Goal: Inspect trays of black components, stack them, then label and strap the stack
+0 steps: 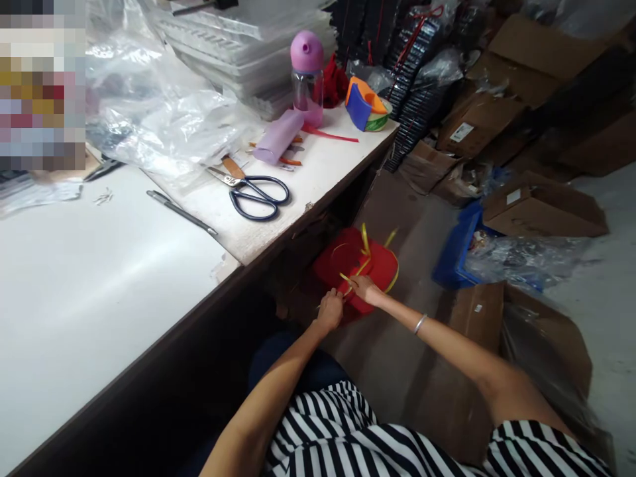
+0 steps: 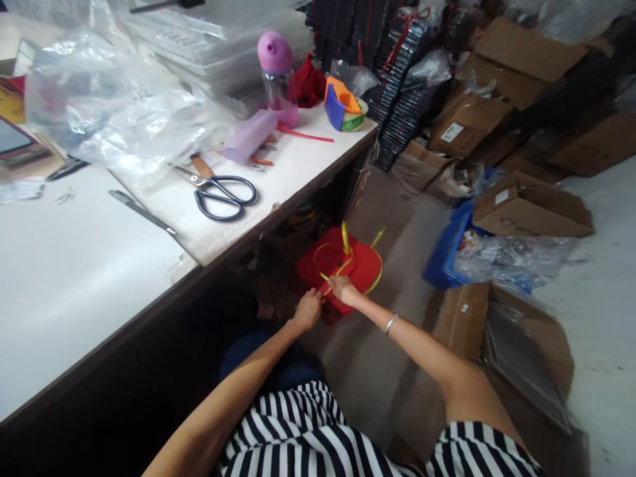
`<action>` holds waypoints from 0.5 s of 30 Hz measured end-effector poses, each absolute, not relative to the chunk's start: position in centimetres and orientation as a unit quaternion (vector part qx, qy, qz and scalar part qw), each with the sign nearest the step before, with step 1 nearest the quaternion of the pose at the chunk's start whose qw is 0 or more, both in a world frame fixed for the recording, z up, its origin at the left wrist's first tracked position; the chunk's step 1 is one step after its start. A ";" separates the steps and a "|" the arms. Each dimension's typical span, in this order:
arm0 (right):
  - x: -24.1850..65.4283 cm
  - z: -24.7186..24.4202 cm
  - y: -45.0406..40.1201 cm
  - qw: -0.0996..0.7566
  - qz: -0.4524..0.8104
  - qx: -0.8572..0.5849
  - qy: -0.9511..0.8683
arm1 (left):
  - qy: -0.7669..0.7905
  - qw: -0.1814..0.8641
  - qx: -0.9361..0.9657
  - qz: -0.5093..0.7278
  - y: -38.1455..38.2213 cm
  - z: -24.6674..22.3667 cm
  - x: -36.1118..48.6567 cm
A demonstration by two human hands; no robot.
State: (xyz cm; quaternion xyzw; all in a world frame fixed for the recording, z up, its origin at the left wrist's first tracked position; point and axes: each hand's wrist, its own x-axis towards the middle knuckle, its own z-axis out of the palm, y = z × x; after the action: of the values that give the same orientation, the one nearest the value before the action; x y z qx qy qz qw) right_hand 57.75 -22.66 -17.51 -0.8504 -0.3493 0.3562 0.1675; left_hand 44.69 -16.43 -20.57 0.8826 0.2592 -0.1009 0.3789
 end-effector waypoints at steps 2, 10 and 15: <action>60.5 -18.0 -22.4 0.144 0.336 -0.872 -0.325 | 0.265 0.390 0.874 -0.116 -16.0 -21.8 43.9; 68.4 -18.4 -18.6 0.135 0.295 -0.912 -0.252 | 0.302 0.475 0.821 -0.094 -15.7 -23.9 43.8; 67.8 -20.0 -17.4 0.142 0.293 -0.918 -0.225 | 0.299 0.546 0.778 -0.082 -15.3 -25.0 44.2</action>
State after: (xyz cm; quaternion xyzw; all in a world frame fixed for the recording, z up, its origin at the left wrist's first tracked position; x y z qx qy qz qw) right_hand 67.82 -17.38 -19.96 -0.9183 -0.2253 0.2927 0.1422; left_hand 44.22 -15.31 -25.02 0.7785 0.2988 -0.0824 0.5459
